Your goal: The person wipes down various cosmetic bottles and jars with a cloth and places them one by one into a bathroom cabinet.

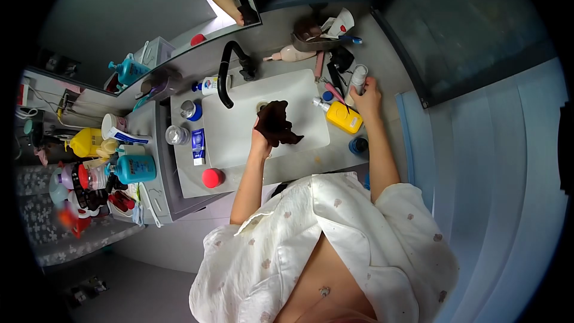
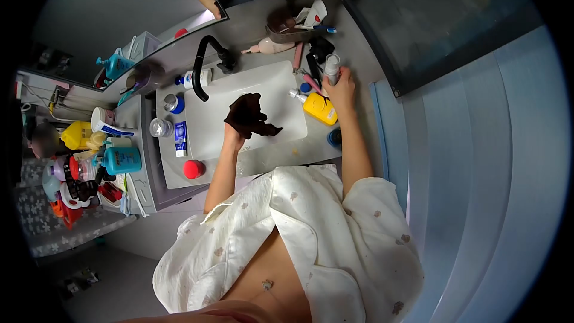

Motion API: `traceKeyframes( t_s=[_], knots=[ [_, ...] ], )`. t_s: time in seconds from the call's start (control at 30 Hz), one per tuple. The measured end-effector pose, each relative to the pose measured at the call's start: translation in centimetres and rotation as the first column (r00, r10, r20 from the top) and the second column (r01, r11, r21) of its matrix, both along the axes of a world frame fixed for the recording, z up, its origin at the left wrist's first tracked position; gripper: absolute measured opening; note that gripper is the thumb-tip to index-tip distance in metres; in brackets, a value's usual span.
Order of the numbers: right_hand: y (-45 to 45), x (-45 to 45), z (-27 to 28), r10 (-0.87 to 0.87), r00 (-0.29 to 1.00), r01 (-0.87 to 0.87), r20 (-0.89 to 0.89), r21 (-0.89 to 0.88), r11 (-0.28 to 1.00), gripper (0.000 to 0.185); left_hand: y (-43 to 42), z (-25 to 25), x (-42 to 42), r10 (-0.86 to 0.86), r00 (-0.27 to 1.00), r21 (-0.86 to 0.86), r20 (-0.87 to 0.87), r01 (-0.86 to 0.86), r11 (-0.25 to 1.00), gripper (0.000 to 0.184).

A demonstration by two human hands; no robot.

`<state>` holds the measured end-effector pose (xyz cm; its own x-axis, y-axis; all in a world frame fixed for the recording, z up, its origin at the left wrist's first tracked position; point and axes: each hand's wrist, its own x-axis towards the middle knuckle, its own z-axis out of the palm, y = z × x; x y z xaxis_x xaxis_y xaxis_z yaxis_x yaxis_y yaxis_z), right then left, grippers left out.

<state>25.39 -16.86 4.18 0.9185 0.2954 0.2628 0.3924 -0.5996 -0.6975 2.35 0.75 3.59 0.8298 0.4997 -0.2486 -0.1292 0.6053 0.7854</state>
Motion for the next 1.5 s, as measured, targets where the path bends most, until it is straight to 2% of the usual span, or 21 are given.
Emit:
traceKeyframes(
  t_s=[0.1, 0.17, 0.23, 0.27, 0.33, 0.37, 0.43, 0.57, 0.63, 0.67, 0.73, 0.8, 0.97, 1.07, 1.17, 1.23, 1.3, 1.33, 1.4, 1.43, 1.5],
  knots=[
    [-0.3, -1.4, 1.3, 0.039, 0.999, -0.044, 0.031, 0.169, 0.985, 0.045, -0.6, -1.1, -0.6, 0.031, 0.998, 0.131, -0.057, -0.024, 0.991, 0.034],
    [0.1, -2.2, 1.9, 0.081, 0.996, -0.087, 0.035, 0.251, 0.964, 0.045, -0.3, -3.2, -1.9, -0.062, 0.990, 0.433, -0.124, 0.110, 0.895, 0.032],
    [0.6, -3.0, 2.3, 0.186, 0.976, -0.080, -0.117, 0.598, 0.797, 0.041, -0.4, -4.1, -2.7, 0.069, 0.997, 0.258, 0.045, -0.079, 0.963, 0.025],
    [0.8, -3.2, 2.9, 0.200, 0.972, -0.088, -0.125, 0.595, 0.799, 0.041, -0.7, -1.8, -2.8, 0.114, 0.989, 0.222, 0.093, -0.132, 0.966, 0.025],
    [1.3, -3.5, 4.4, 0.426, 0.815, 0.041, -0.393, 0.771, 0.635, 0.034, -0.4, 0.2, -3.4, 0.175, 0.962, 0.166, 0.208, -0.211, 0.963, 0.029],
    [1.6, -3.6, 4.5, 0.440, 0.805, 0.031, -0.398, 0.769, 0.639, 0.034, -0.7, 2.5, -3.2, 0.232, 0.929, 0.168, 0.287, -0.287, 0.943, 0.033],
    [2.4, -3.8, 4.6, 0.631, 0.663, 0.111, -0.402, 0.887, 0.449, 0.033, -1.2, 6.0, -3.8, 0.159, 0.876, 0.090, 0.455, -0.222, 0.971, 0.037],
    [3.7, -5.0, 5.9, 0.735, 0.551, 0.105, -0.396, 0.906, 0.410, 0.034, -1.7, 8.4, -5.7, 0.144, 0.854, 0.205, 0.501, -0.278, 0.938, 0.037],
    [4.2, -5.5, 6.3, 0.786, 0.489, 0.117, -0.377, 0.922, 0.370, 0.036, -1.5, 7.0, -7.8, 0.207, 0.876, 0.230, 0.436, -0.331, 0.915, 0.033],
    [4.3, -5.5, 5.9, 0.835, 0.423, 0.085, -0.353, 0.932, 0.351, 0.037, -1.5, 6.7, -8.7, 0.219, 0.944, 0.419, 0.246, -0.308, 0.854, 0.029],
    [4.4, -5.7, 5.4, 0.847, 0.399, 0.072, -0.352, 0.933, 0.353, 0.037, -1.7, 5.8, -10.0, 0.274, 0.959, 0.664, -0.066, -0.163, 0.730, 0.016],
    [4.8, -6.2, 5.0, 0.858, 0.378, 0.060, -0.347, 0.934, 0.352, 0.037, -0.8, 2.2, -12.1, 0.192, 0.934, 0.840, -0.300, 0.163, 0.517, 0.018],
    [6.1, -7.8, 3.6, 0.864, 0.320, -0.021, -0.390, 0.908, 0.418, 0.028, -1.4, -4.1, -14.0, 0.256, 0.702, 0.720, -0.665, 0.693, -0.030, 0.021],
    [7.2, -9.0, 2.1, 0.845, 0.335, -0.092, -0.417, 0.878, 0.469, 0.028, -1.8, -4.6, -14.2, 0.331, 0.733, 0.747, -0.594, 0.656, -0.110, 0.023],
    [8.3, -10.3, 0.6, 0.810, 0.359, -0.154, -0.463, 0.827, 0.541, 0.035, -1.7, -2.8, -13.4, 0.429, 0.603, 0.665, -0.673, 0.747, -0.008, 0.027],
    [9.3, -10.9, -1.3, 0.810, 0.446, -0.365, -0.382, 0.748, 0.554, 0.041, -1.5, -0.1, -11.3, 0.460, 0.530, 0.636, -0.712, 0.765, 0.104, 0.033],
    [10.4, -11.8, -2.8, 0.826, 0.463, -0.421, -0.321, 0.741, 0.523, 0.044, -0.9, 1.0, -9.5, 0.475, 0.806, 0.935, -0.353, 0.287, 0.208, 0.044],
    [10.9, -12.5, -3.2, 0.839, 0.443, -0.435, -0.316, 0.743, 0.509, 0.044, -0.6, 0.9, -8.2, 0.475, 0.807, 0.936, -0.351, 0.287, 0.205, 0.044],
    [11.9, -13.8, -3.9, 0.871, 0.401, -0.462, -0.283, 0.759, 0.459, 0.044, 0.1, 0.6, -5.5, 0.444, 0.890, 0.984, -0.102, 0.026, 0.174, 0.053],
    [12.4, -14.3, -4.5, 0.871, 0.404, -0.463, -0.281, 0.758, 0.459, 0.044, 0.6, 0.1, -4.6, 0.442, 0.891, 0.985, -0.100, 0.025, 0.172, 0.053],
    [13.4, -15.0, -5.0, 0.876, 0.352, -0.546, -0.330, 0.687, 0.478, 0.045, 1.9, -2.1, -3.4, 0.467, 0.853, 0.932, -0.233, 0.060, 0.357, 0.050]
  ],
)
